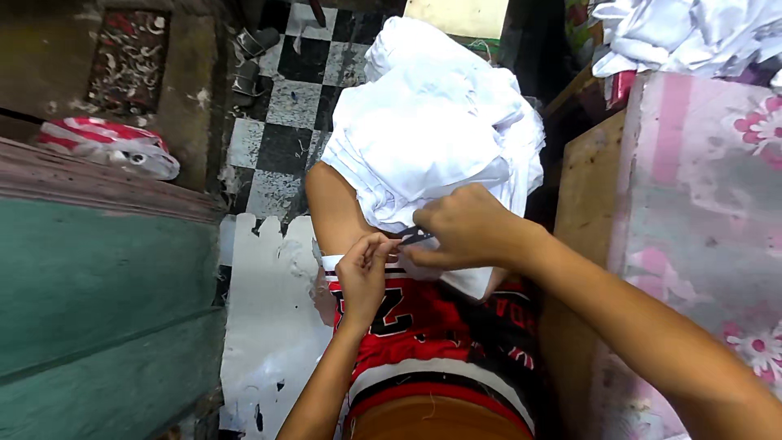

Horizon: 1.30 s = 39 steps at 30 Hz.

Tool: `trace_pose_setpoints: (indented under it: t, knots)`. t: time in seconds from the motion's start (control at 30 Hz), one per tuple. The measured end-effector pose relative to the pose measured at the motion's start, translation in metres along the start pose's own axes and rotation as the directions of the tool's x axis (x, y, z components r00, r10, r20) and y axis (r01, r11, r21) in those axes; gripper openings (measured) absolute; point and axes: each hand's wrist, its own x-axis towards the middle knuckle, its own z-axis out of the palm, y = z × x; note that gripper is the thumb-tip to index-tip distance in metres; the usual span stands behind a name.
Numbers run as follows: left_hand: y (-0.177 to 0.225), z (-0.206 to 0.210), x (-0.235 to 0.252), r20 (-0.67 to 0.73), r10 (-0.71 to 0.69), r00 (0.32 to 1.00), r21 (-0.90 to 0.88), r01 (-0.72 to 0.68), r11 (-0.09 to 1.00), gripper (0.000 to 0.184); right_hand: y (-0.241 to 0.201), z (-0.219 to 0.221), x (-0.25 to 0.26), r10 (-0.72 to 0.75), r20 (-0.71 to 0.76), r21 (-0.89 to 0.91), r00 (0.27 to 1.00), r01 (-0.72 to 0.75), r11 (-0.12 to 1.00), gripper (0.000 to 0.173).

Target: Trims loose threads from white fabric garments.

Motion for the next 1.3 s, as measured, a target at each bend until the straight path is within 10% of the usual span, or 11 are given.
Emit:
trace_pose_setpoints:
  t: [0.5, 0.73, 0.87, 1.03, 1.13, 1.3]
  knots:
    - [0.011, 0.0, 0.006, 0.069, -0.066, 0.995, -0.016, 0.067, 0.998, 0.008, -0.013, 0.016, -0.003, -0.058, -0.021, -0.206, 0.998, 0.052, 0.977, 0.038]
    - [-0.01, -0.075, 0.03, -0.152, 0.129, 0.98, 0.717, 0.019, 0.697, 0.049, 0.015, 0.013, -0.033, 0.088, -0.206, -0.106, 0.975, -0.111, 0.988, 0.053]
    - [-0.001, -0.077, 0.03, 0.168, 0.136, 0.976, 0.517, -0.204, 0.831, 0.03, 0.021, 0.05, -0.056, 0.299, -0.233, 0.273, 0.926, -0.232, 0.933, 0.052]
    - [0.001, -0.013, 0.024, 0.578, 0.078, 0.813, 0.319, -0.313, 0.895, 0.043, 0.007, 0.108, -0.059, 0.495, 0.051, 0.682, 0.868, -0.392, 0.617, 0.062]
    - [0.004, 0.001, 0.013, 0.495, 0.126, 0.86, 0.423, -0.365, 0.829, 0.013, -0.007, 0.111, -0.059, 0.549, 0.12, 0.721, 0.827, -0.453, 0.525, 0.041]
    - [-0.001, 0.002, -0.009, 0.186, 0.275, 0.943, 0.538, -0.332, 0.775, 0.011, -0.025, 0.096, -0.083, 0.585, -0.22, 0.406, 0.781, -0.472, 0.783, 0.024]
